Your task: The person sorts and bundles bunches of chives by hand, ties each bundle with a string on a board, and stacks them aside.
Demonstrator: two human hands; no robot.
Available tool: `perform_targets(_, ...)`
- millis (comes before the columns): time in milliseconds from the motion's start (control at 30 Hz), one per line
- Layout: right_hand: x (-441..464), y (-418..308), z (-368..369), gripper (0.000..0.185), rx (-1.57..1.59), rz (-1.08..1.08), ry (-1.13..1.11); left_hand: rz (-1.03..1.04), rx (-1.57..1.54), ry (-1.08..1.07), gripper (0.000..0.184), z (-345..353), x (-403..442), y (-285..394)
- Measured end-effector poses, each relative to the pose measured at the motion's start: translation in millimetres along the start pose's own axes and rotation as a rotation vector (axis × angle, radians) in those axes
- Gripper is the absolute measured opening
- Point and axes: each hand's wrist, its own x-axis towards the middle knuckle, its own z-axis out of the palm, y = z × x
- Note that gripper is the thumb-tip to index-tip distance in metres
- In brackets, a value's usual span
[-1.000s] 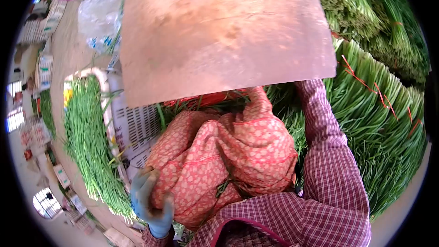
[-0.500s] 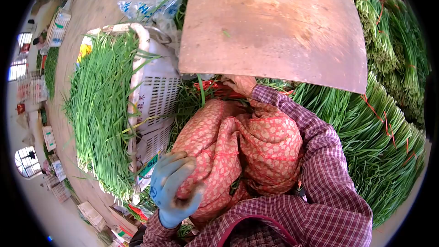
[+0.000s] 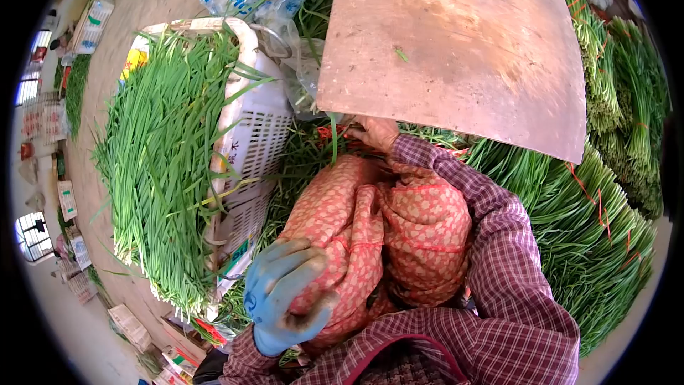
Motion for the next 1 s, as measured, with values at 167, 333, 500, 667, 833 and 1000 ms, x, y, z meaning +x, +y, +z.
perform_targets(167, -10, -7, -23, 0.038, 0.316, 0.040, -0.019, 0.009, 0.001, 0.026, 0.042, -2, -2, -5)
perform_targets(333, -26, -25, -51, 0.030, 0.597, 0.069, -0.086, 0.042, -0.036, 0.043, 0.041, -2, -3, -8)
perform_targets(500, -62, -95, -104, 0.019, 0.587, 0.137, -0.173, 0.025, -0.049, 0.125, 0.042, 6, -10, -5)
perform_targets(667, -96, -168, -139, 0.012, -0.137, -0.553, 0.280, 0.049, 0.020, 0.189, 0.040, 5, -16, -4)
perform_targets(833, -111, -223, -207, 0.013, 0.211, -0.325, 0.598, 0.107, 0.015, 0.355, 0.044, 6, -35, -11)
perform_targets(1000, -83, -186, -285, 0.023, 0.425, -0.285, 0.731, -0.037, 0.051, 0.459, 0.044, -2, -96, -22)
